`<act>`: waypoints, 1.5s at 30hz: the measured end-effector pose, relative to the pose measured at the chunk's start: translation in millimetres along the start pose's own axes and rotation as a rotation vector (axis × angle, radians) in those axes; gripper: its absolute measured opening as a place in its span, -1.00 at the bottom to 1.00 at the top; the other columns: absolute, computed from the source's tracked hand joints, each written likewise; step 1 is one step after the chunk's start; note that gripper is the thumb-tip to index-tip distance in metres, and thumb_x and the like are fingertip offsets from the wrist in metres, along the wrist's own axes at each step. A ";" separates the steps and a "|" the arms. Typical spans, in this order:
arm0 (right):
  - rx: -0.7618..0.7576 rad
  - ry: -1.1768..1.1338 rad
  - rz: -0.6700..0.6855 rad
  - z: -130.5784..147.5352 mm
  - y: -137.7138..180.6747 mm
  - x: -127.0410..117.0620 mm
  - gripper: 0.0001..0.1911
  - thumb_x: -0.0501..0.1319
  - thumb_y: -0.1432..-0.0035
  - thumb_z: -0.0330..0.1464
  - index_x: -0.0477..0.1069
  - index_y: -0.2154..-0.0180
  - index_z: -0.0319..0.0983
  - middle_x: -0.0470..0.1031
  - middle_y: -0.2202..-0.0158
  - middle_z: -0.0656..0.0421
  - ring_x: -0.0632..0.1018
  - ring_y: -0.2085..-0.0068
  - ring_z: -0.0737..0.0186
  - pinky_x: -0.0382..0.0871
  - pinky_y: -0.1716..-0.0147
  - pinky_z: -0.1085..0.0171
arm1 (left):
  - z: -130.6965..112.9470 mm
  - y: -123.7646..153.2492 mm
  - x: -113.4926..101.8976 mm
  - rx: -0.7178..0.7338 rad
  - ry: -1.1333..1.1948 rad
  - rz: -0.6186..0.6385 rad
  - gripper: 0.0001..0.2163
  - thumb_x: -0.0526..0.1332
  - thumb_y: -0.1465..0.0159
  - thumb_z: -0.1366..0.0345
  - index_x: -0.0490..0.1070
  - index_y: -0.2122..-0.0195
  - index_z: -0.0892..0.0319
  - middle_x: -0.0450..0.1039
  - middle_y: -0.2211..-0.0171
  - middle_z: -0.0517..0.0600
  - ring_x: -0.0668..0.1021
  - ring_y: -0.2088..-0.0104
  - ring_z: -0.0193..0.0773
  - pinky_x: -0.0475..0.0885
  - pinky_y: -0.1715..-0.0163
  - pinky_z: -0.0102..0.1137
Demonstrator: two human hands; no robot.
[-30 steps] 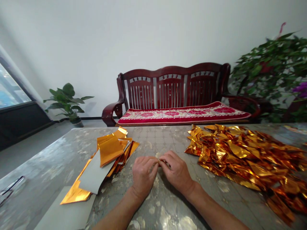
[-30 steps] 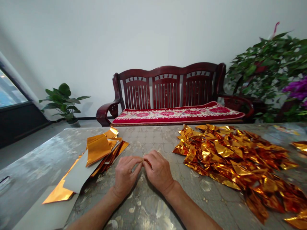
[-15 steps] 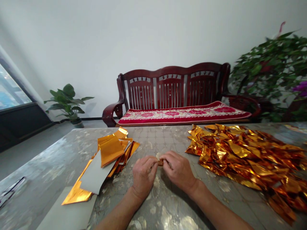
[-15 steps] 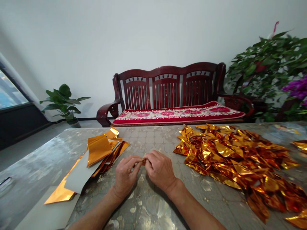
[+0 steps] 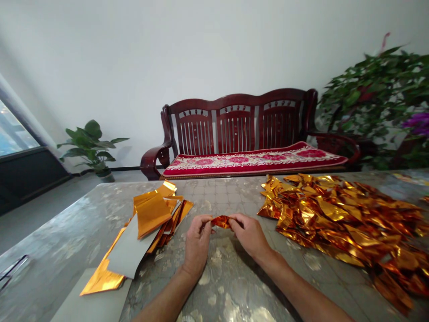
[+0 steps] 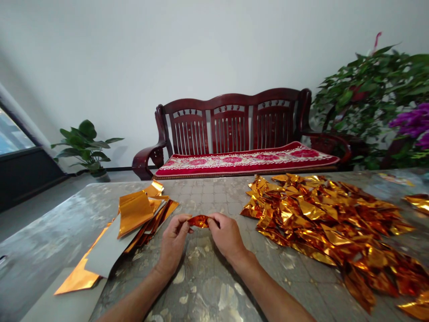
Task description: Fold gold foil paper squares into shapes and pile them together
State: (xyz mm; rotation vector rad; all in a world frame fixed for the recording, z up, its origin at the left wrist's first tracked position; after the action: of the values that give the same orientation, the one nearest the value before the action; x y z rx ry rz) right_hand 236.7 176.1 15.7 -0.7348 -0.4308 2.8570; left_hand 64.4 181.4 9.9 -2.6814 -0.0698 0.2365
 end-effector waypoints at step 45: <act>-0.058 0.539 0.006 13.0 17.0 7.8 -0.73 -0.03 -0.37 -0.42 0.42 0.09 -0.20 0.62 0.37 0.16 0.61 0.33 0.22 0.23 0.38 0.34 | 27.1 8.5 18.5 -0.473 0.222 0.098 -0.53 0.33 -0.09 0.04 0.52 0.07 0.25 0.59 0.45 -0.04 0.61 0.54 -0.26 0.56 0.51 -0.40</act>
State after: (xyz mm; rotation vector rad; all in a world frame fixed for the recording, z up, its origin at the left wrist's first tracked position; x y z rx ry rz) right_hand 222.1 158.7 17.7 -1.4548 -0.4240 2.5075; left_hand 77.8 186.9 -20.7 -3.1670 0.0852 -0.0605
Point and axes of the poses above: each hand's wrist, its own y-axis away from the middle knuckle, its own x-axis out of the palm, z = x × y, the point moved 4 cm from there along -y, towards the middle knuckle
